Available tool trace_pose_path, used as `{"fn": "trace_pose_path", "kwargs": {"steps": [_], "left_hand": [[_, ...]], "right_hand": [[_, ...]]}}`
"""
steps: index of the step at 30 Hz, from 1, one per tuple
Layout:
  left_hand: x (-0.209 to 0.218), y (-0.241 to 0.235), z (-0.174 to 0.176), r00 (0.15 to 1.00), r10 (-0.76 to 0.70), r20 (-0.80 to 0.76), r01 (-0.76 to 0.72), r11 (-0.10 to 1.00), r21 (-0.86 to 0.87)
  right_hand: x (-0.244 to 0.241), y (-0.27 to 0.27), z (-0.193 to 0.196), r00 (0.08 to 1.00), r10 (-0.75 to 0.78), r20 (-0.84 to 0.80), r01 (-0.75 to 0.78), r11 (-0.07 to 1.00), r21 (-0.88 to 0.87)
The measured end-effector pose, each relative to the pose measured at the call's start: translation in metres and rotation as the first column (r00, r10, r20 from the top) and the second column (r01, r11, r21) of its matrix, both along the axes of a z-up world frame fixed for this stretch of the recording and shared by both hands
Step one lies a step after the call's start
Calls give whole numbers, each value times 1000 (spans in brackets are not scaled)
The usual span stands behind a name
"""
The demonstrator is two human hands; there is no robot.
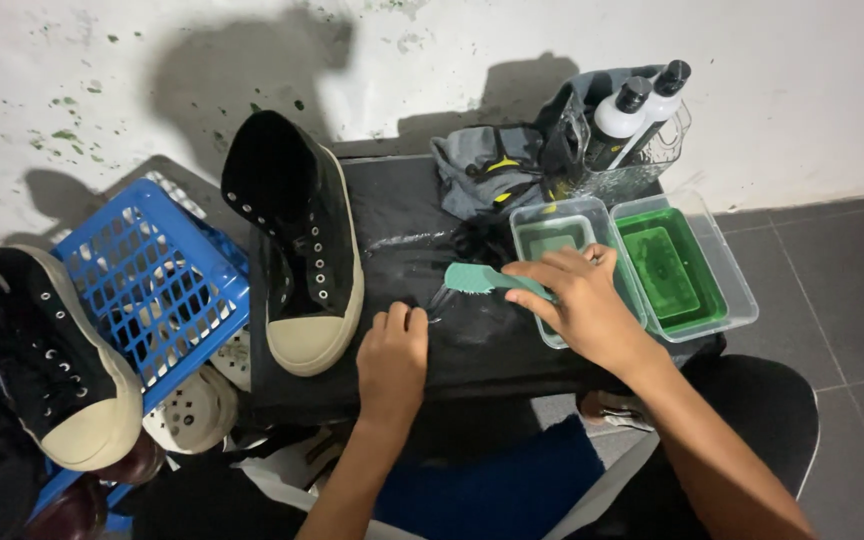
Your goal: Applying a green liquid substance to the midsole of a black high-top sneaker using a small applicator brush.
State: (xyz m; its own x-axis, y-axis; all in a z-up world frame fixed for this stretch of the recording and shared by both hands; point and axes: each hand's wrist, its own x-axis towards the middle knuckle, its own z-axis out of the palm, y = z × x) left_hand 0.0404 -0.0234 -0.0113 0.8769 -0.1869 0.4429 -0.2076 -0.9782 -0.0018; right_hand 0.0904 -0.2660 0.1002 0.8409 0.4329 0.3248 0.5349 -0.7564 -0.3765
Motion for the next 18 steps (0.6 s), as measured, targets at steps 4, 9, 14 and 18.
{"fn": "trace_pose_path", "kwargs": {"steps": [4, 9, 14, 18], "left_hand": [[3, -5, 19, 998, 14, -57, -14, 1000, -6], [8, 4, 47, 847, -201, -492, -231, 695, -681], [2, 6, 44, 714, -237, -659, -400, 634, -662], [1, 12, 39, 724, -123, -679, -381, 750, -541]], "right_hand": [[1, -5, 3, 1000, -3, 1, 3, 1000, 13], [-5, -7, 19, 993, -6, 116, -12, 988, 157], [-5, 0, 3, 988, 38, 149, -53, 993, 102], [-6, 10, -5, 982, 92, 165, -106, 991, 79]]}}
